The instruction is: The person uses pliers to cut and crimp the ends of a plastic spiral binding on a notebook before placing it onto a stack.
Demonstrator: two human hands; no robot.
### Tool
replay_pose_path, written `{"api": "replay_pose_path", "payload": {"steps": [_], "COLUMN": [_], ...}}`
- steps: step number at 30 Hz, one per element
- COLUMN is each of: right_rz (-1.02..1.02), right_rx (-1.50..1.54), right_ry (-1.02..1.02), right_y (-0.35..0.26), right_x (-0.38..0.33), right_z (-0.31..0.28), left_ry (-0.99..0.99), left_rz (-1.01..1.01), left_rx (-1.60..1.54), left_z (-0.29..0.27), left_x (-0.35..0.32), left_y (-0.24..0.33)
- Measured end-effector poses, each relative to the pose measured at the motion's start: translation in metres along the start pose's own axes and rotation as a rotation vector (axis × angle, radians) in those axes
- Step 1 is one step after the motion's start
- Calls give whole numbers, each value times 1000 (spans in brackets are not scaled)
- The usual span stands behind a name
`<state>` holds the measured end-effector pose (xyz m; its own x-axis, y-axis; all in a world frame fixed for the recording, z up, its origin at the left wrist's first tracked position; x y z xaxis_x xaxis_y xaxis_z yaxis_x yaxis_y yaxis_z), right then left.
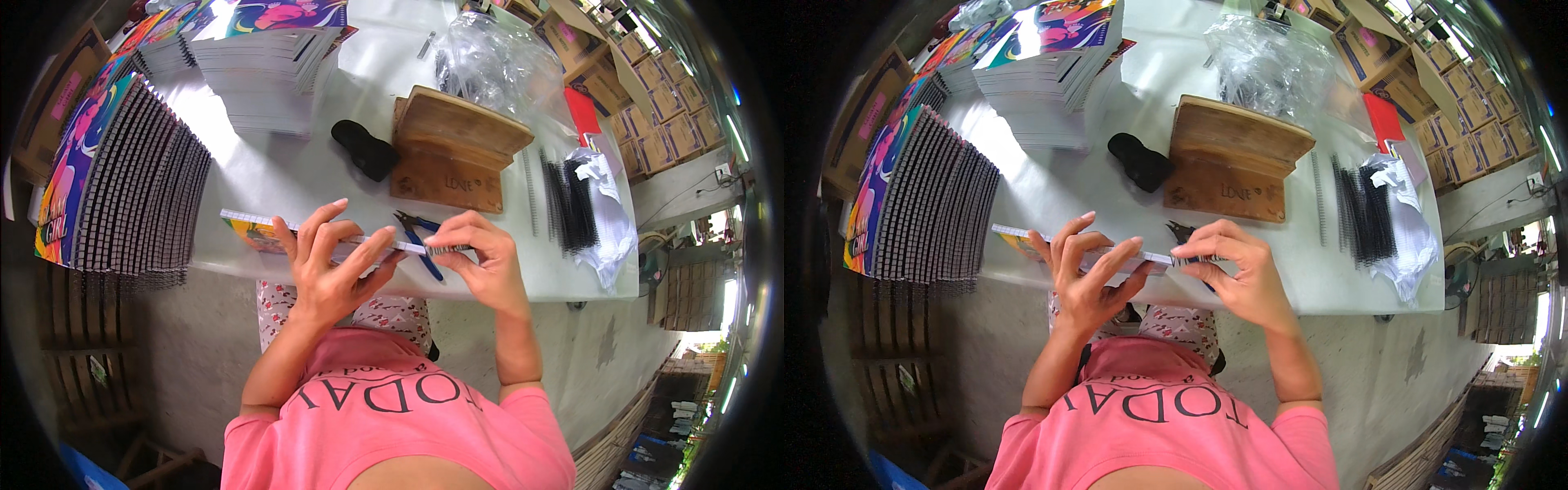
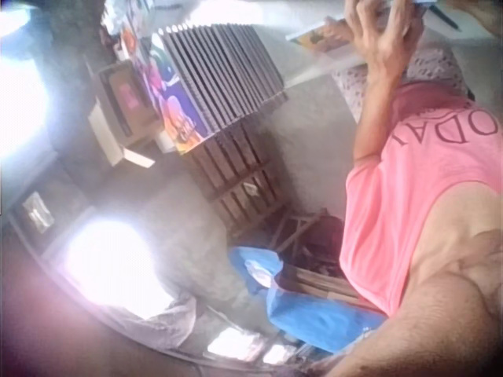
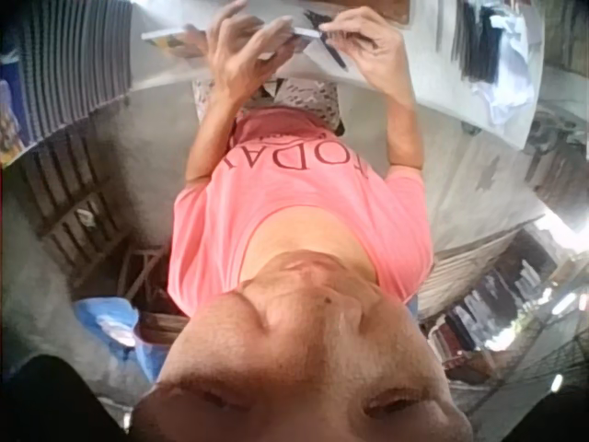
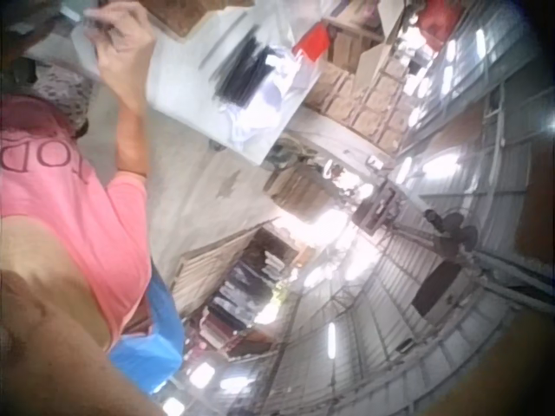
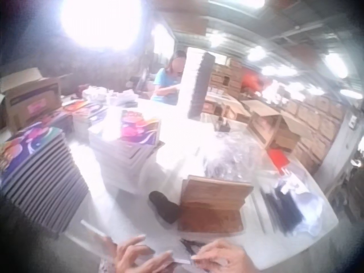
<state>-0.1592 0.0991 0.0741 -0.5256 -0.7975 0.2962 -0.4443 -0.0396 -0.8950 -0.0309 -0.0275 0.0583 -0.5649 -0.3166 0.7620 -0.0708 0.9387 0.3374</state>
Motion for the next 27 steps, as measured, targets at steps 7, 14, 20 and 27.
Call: {"api": "replay_pose_path", "payload": {"steps": [7, 14, 20, 27], "right_rz": [35, 269, -215, 278], "right_rx": [119, -51, -319, -96], "right_ry": [-20, -63, -24, -271], "right_y": [4, -9, -32, 14], "right_x": [-3, -4, 1, 52], "right_z": [2, 10, 13, 2], "left_ry": [17, 41, 47, -102], "left_rz": [-73, -47, -89, -43], "left_rx": [-70, 7, 85, -145], "left_z": [-2, -2, -6, -15], "left_x": [5, 2, -2, -2], "left_y": [1, -1, -10, -23]}}
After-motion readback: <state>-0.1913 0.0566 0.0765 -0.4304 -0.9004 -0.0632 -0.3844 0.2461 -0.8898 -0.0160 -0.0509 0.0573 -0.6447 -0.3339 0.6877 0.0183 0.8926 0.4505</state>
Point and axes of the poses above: each hand's wrist, its own x-axis towards the middle knuckle, its own z-axis out of the palm, y = z × x, the point moved 7 cm from there along x, towards the middle knuckle, and after that the axes turned 5 degrees about x, right-handed, at the moved point
